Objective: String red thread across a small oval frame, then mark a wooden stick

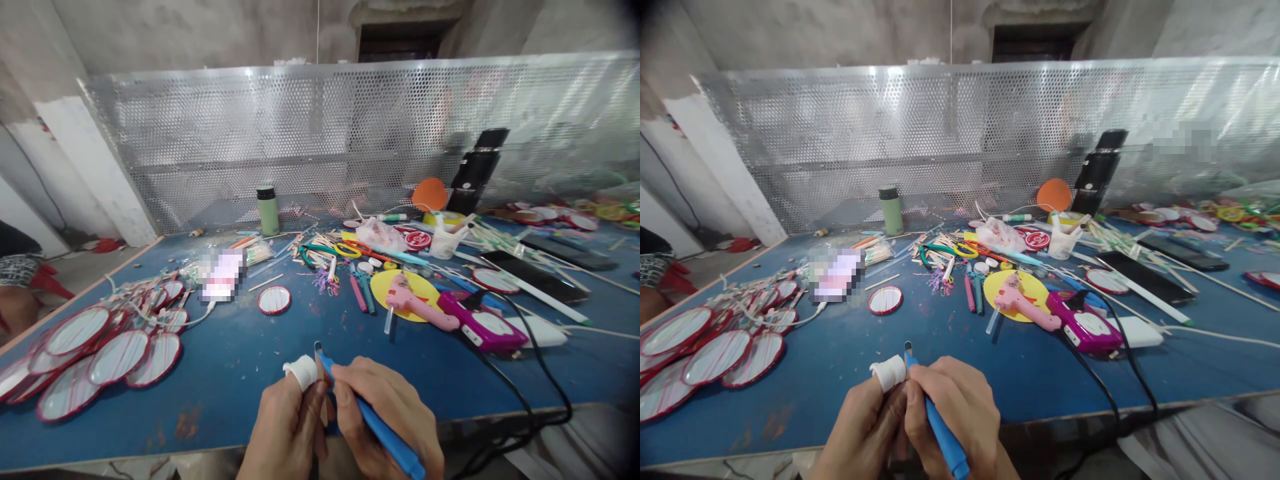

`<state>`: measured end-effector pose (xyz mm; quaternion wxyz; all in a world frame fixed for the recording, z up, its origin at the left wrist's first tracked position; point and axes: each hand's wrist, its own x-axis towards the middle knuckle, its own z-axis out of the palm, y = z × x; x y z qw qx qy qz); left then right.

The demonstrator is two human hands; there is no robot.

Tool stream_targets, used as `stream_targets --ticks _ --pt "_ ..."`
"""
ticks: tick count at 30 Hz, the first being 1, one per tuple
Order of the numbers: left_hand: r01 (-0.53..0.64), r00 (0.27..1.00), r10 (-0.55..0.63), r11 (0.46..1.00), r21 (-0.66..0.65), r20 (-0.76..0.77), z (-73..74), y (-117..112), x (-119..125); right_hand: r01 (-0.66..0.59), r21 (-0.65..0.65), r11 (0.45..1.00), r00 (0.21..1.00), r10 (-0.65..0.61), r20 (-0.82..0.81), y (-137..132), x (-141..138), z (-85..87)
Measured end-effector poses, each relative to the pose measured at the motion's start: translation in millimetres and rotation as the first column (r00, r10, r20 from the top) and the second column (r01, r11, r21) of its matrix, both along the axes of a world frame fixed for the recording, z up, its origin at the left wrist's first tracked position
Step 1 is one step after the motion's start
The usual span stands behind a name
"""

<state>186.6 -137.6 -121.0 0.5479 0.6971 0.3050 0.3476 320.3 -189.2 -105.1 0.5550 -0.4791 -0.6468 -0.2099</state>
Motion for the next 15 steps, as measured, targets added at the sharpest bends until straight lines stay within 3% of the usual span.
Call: stream_targets --ticks 15 --pt "-0.011 1.000 0.011 1.000 -0.006 0.008 2.3 0.2 0.5 0.010 0.011 1.000 1.000 -0.010 0.005 0.8 -1.4 -1.2"
